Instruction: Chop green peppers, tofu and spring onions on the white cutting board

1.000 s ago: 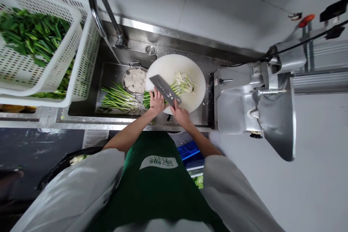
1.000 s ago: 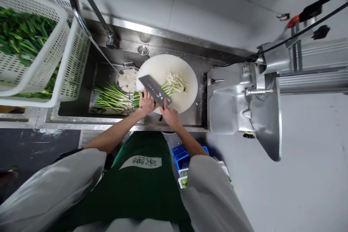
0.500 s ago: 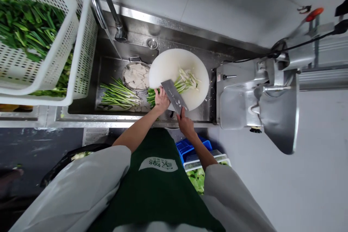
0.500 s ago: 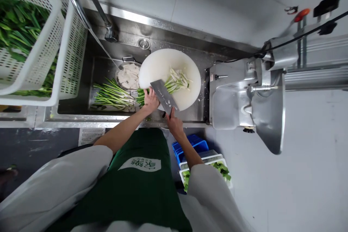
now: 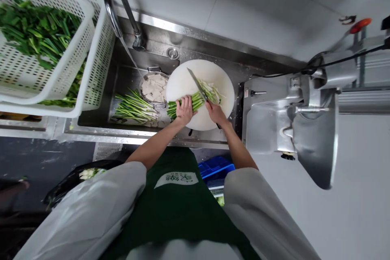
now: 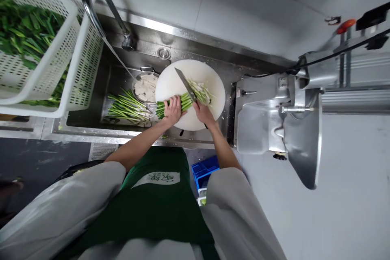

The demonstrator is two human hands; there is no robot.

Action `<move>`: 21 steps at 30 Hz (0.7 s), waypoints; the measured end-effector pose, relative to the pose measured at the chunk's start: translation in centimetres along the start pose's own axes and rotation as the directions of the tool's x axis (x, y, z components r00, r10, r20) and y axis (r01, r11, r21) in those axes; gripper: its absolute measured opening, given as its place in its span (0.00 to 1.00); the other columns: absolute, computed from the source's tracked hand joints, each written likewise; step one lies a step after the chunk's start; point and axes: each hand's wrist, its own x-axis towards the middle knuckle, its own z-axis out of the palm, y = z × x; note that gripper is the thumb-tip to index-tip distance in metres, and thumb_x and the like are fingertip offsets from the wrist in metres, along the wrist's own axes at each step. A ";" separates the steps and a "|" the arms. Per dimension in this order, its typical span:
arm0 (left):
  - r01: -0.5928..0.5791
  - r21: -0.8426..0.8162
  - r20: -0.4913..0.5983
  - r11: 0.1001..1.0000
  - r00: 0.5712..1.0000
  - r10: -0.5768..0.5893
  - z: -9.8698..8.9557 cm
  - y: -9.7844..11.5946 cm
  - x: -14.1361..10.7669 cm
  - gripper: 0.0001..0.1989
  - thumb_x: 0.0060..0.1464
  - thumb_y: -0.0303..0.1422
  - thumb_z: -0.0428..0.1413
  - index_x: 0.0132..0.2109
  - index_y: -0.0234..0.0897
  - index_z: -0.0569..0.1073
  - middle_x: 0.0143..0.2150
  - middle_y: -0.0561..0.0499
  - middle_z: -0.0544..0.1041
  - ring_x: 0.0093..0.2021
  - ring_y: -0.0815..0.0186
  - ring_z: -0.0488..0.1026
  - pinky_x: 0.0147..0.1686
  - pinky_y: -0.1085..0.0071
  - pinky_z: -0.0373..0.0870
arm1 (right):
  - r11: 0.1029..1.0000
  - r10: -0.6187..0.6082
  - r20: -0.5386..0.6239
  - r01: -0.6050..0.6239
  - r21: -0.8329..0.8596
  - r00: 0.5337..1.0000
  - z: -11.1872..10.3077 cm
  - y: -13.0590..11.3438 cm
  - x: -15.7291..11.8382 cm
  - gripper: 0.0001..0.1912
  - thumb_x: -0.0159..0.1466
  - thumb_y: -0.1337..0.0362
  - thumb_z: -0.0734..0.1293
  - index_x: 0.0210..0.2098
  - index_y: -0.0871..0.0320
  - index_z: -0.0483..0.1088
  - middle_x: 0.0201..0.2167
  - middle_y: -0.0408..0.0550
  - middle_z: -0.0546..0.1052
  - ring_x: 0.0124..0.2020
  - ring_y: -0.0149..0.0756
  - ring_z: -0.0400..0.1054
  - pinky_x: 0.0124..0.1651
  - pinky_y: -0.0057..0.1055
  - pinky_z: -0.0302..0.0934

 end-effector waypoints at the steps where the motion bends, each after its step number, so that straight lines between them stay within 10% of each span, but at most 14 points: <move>1: -0.005 0.011 -0.010 1.000 1.000 0.005 -0.3 0.1 0.2 0.45 0.69 0.46 0.49 0.78 0.16 0.45 0.78 0.24 0.49 0.77 0.37 0.46 0.73 0.39 0.44 | 0.999 0.022 -0.003 -0.022 -0.039 1.000 0.3 -0.5 -1.1 0.32 0.81 0.52 0.50 0.76 0.65 0.57 0.52 0.63 0.81 0.52 0.45 0.77 0.57 0.36 0.67; 8: -0.051 -0.062 0.121 0.997 0.991 0.058 1.0 -1.9 -0.3 0.33 0.69 0.42 0.49 0.74 0.27 0.65 0.75 0.34 0.62 0.77 0.37 0.41 0.74 0.38 0.26 | 0.968 0.116 0.179 -0.071 -0.242 0.977 6.4 -5.6 -7.9 0.40 0.80 0.48 0.49 0.80 0.68 0.35 0.47 0.67 0.83 0.47 0.50 0.80 0.53 0.39 0.69; 21: -0.077 -0.014 0.101 0.997 0.992 0.078 1.4 -2.2 0.1 0.39 0.66 0.40 0.48 0.79 0.27 0.53 0.80 0.34 0.47 0.80 0.37 0.34 0.74 0.35 0.34 | 0.955 0.213 0.145 -0.174 -0.239 0.966 7.9 -4.9 -8.2 0.39 0.80 0.49 0.49 0.79 0.70 0.36 0.46 0.68 0.82 0.47 0.51 0.80 0.52 0.42 0.70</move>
